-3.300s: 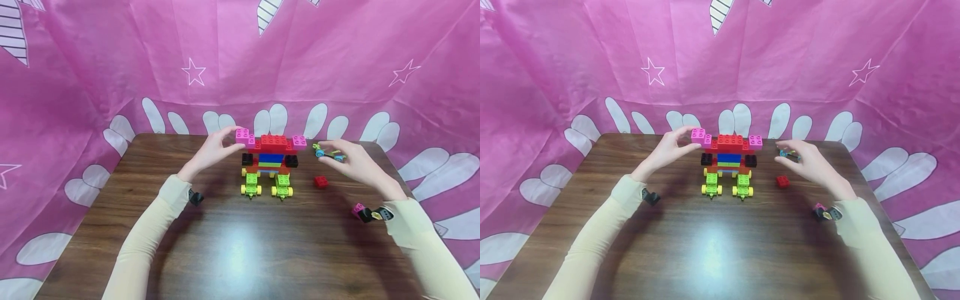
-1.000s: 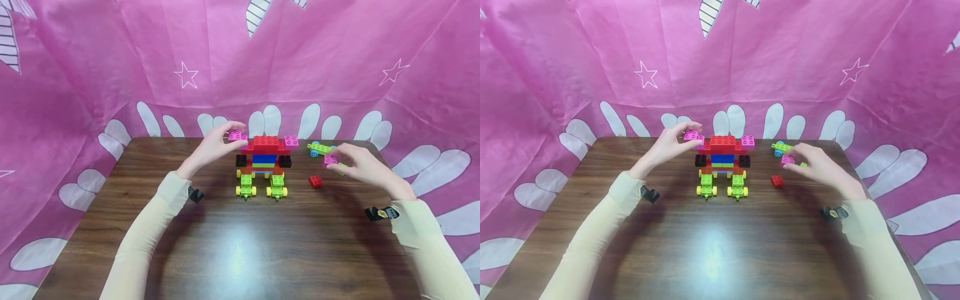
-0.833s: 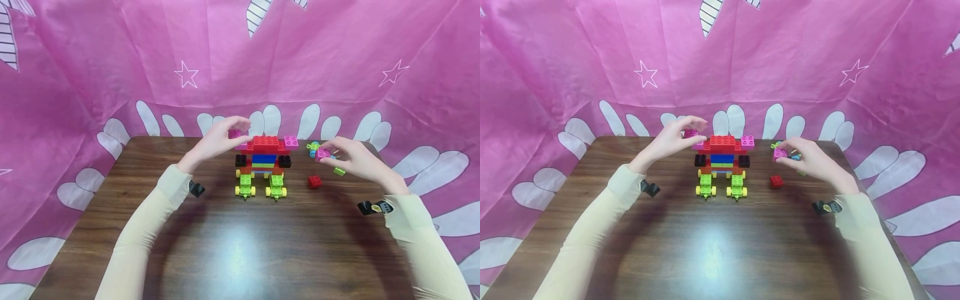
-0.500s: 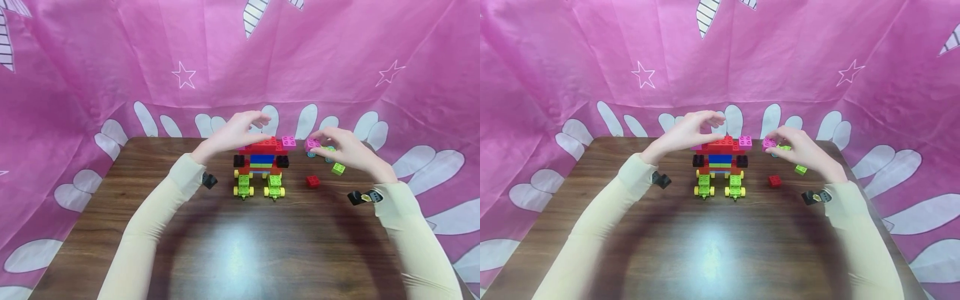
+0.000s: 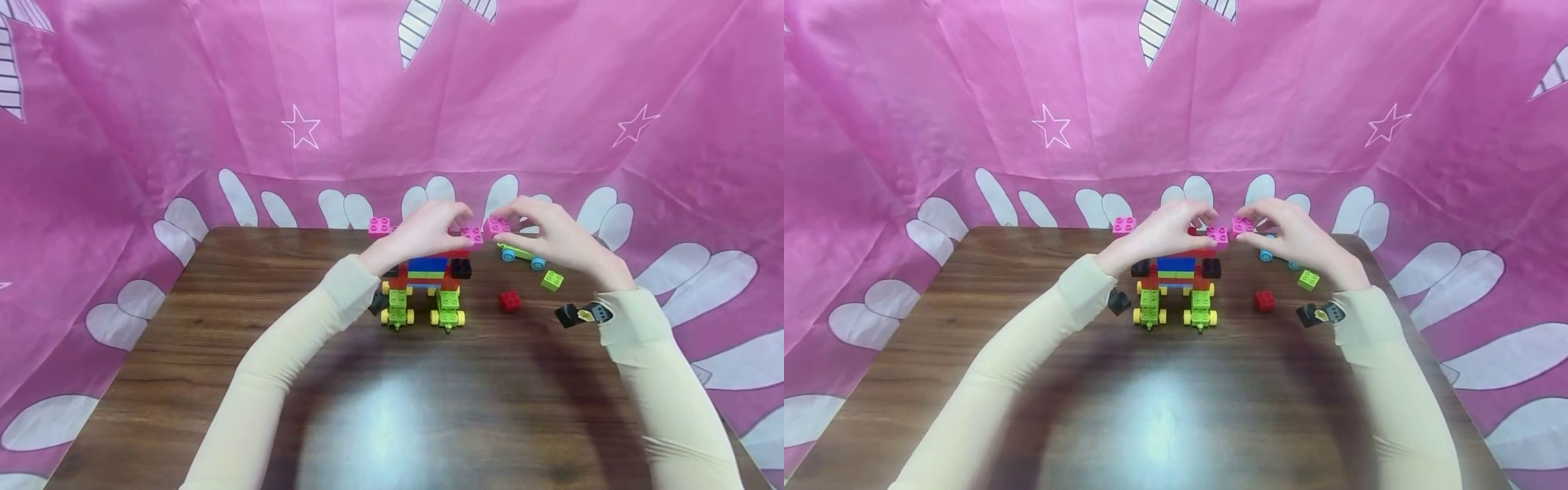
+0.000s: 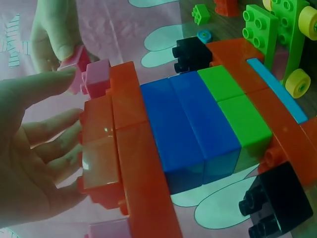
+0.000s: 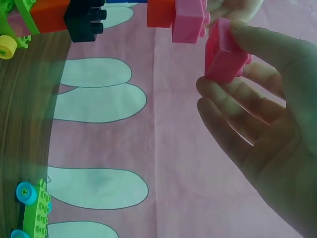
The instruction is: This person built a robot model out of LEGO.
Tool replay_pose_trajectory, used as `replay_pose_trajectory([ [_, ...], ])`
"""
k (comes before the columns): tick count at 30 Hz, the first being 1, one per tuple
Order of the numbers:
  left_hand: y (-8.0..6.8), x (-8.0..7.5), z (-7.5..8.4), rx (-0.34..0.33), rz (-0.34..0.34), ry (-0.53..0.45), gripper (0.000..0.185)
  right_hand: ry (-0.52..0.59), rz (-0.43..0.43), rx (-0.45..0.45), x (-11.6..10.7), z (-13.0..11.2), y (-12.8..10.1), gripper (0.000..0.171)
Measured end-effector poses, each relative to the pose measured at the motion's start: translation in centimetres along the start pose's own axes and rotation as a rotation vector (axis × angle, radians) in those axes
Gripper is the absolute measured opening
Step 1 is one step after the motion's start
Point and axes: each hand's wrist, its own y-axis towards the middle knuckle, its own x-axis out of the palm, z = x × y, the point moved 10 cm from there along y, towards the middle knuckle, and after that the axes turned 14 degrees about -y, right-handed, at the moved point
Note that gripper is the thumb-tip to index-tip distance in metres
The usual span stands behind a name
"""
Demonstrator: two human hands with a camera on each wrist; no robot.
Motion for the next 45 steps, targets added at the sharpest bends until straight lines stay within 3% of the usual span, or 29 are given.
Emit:
replay_pose_trajectory([
  [6,0.5,0.2,-0.7,-0.049,0.002,0.016,0.036,0.009,0.006,-0.024,0.0,-0.5,0.5,0.041],
  [16,0.3,0.1,-1.0,-0.068,0.032,0.006,0.033,0.022,0.056,-0.074,0.2,-0.8,1.1,0.041],
  [45,0.2,-0.1,-1.2,-0.062,0.041,0.016,0.036,-0.098,0.056,-0.090,0.0,-2.2,1.5,0.041],
])
